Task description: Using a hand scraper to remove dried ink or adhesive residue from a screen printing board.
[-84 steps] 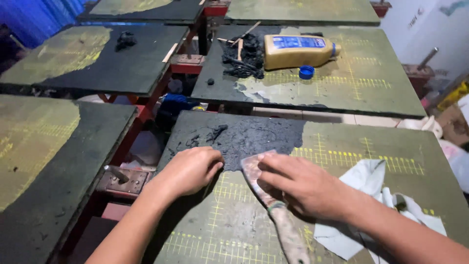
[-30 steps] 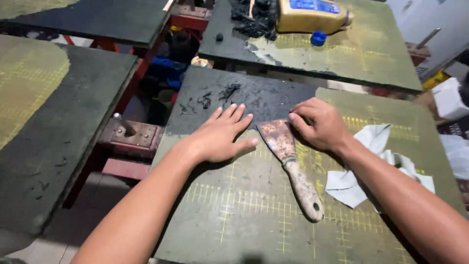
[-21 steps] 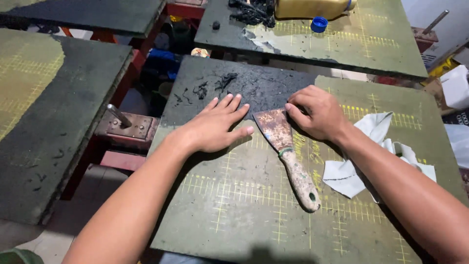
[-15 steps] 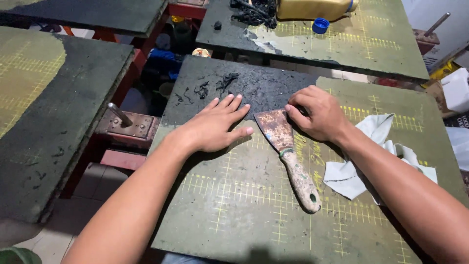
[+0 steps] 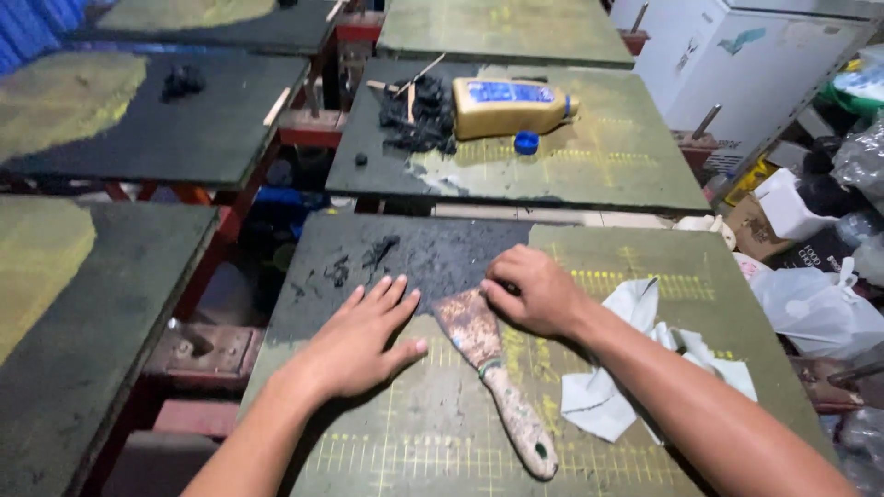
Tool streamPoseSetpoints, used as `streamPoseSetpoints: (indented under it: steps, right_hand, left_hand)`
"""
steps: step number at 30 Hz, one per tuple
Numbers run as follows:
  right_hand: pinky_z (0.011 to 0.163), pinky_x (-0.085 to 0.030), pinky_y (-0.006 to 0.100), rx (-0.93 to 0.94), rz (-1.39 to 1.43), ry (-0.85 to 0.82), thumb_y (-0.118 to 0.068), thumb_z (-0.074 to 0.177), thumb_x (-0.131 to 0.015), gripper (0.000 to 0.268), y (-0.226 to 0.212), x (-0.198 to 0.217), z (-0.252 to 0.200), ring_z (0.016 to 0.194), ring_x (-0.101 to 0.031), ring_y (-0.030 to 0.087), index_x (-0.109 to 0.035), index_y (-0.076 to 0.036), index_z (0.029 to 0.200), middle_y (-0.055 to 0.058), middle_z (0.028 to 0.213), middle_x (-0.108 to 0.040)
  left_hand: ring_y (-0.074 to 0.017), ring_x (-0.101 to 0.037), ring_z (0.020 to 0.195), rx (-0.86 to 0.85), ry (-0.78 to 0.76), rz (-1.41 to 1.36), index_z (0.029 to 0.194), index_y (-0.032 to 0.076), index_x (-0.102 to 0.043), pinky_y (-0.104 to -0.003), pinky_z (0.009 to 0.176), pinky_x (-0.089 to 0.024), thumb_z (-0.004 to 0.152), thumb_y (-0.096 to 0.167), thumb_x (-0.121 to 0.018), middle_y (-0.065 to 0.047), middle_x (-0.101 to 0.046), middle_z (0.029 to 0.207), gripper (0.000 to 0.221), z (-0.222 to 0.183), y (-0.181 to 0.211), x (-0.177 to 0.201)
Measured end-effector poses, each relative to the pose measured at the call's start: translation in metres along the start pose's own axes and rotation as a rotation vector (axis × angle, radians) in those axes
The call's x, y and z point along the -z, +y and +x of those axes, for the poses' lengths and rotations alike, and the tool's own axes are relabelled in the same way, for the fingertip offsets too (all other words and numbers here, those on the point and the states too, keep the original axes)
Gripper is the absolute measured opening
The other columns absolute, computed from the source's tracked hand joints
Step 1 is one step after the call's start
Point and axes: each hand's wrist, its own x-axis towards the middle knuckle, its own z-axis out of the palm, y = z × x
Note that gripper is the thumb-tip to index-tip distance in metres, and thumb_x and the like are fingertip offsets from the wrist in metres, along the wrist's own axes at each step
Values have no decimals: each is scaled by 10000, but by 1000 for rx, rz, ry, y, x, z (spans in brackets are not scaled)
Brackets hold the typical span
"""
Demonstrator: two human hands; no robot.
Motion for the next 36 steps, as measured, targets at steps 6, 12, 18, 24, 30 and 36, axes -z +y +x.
streamPoseSetpoints:
  steps: [6, 12, 18, 24, 30, 36]
  right_hand:
    - [794, -535, 433, 14, -1, -47, -233, 982, -624, 214, 5, 6, -8, 891, -677, 318, -699, -61, 879, 119, 924, -723]
    - [844, -556, 441, -15, 63, -45, -262, 969, -667, 151, -8, 14, 1, 973, -698, 334, -713, -122, 938, 98, 994, -733]
    - [962, -510, 452, -72, 47, -187, -428, 976, -633, 344, -17, 25, 1, 1203, -668, 318, -736, -154, 1156, 100, 1243, -730]
    - [1037, -482, 478, -129, 1, -246, -331, 955, -674, 380, -32, 24, -12, 1296, -615, 342, -700, -98, 1255, 158, 1342, -687]
    - [1146, -402, 516, -192, 7, -328, -374, 1011, -540, 467, -33, 28, -1, 1375, -528, 316, -628, -76, 1361, 161, 1458, -596]
    - [1133, -407, 502, -192, 7, -283, -322, 985, -589, 450, -36, 29, -9, 1352, -558, 344, -649, -47, 1336, 172, 1409, -637]
  left_hand:
    - [-303, -59, 1591, 12, -11, -74, 1635, 162, -224, -512, 1257, -60, 1019, 591, -445, -121, -109, 1718, 783, 9, -4, -8]
    - [-346, -138, 1588, 50, -23, -62, 1622, 148, -309, -559, 1259, -106, 1027, 560, -431, -156, -194, 1706, 734, 0, 7, 2]
    - [-396, -161, 1571, 19, 23, -1, 1613, 141, -326, -593, 1238, -130, 1025, 539, -474, -212, -220, 1682, 725, 3, 5, -5]
    - [-426, -168, 1554, -3, 28, 15, 1620, 141, -312, -619, 1206, -152, 1013, 538, -489, -233, -219, 1673, 746, 3, -2, -22]
    - [-327, -14, 1630, -112, 688, 729, 1702, 188, -123, -455, 1285, -31, 1061, 799, -245, -151, -59, 1748, 894, 26, -44, -85]
    - [-390, 9, 1551, -54, 78, 66, 1643, 142, -147, -571, 1191, -43, 1032, 577, -439, -200, -27, 1699, 805, 23, -16, -37]
